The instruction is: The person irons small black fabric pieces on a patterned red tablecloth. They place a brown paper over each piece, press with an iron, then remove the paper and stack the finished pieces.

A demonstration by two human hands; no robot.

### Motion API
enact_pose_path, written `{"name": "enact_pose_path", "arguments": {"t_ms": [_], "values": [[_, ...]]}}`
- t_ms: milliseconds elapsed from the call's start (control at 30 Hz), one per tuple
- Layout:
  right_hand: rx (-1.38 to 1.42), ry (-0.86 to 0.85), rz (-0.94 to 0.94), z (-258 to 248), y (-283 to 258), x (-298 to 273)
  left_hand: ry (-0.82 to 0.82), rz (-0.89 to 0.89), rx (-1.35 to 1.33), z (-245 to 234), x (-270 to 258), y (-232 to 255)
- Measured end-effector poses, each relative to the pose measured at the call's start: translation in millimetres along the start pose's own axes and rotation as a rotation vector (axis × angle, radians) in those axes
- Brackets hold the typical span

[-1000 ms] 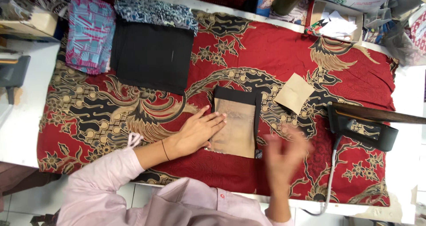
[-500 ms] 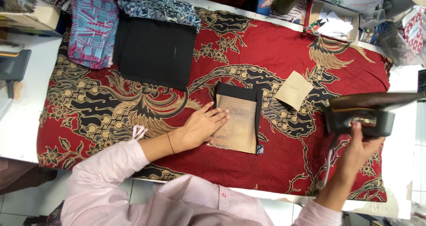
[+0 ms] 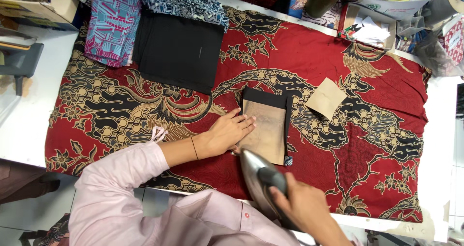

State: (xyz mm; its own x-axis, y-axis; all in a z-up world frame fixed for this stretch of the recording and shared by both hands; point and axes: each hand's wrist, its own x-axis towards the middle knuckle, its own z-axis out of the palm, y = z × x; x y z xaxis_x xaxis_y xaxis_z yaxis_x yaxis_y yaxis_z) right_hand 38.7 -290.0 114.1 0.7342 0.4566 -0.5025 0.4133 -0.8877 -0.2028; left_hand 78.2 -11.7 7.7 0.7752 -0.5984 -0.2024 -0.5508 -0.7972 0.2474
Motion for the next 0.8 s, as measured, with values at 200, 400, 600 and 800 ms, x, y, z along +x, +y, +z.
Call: {"name": "enact_pose_path", "arguments": {"t_ms": [200, 400, 600, 800], "values": [[-0.091, -0.007, -0.153, 15, -30, 6, 0.032, 0.014, 0.064, 6, 1, -2], [-0.101, 0.052, -0.135, 25, -40, 9, 0.139, 0.025, 0.039, 24, 5, -5], [-0.088, 0.088, -0.099, 32, -44, 14, 0.350, 0.132, -0.005, 22, 1, -30], [-0.072, 0.121, -0.139, 30, -48, 18, 0.254, 0.187, -0.173, -1, 5, -37]]}}
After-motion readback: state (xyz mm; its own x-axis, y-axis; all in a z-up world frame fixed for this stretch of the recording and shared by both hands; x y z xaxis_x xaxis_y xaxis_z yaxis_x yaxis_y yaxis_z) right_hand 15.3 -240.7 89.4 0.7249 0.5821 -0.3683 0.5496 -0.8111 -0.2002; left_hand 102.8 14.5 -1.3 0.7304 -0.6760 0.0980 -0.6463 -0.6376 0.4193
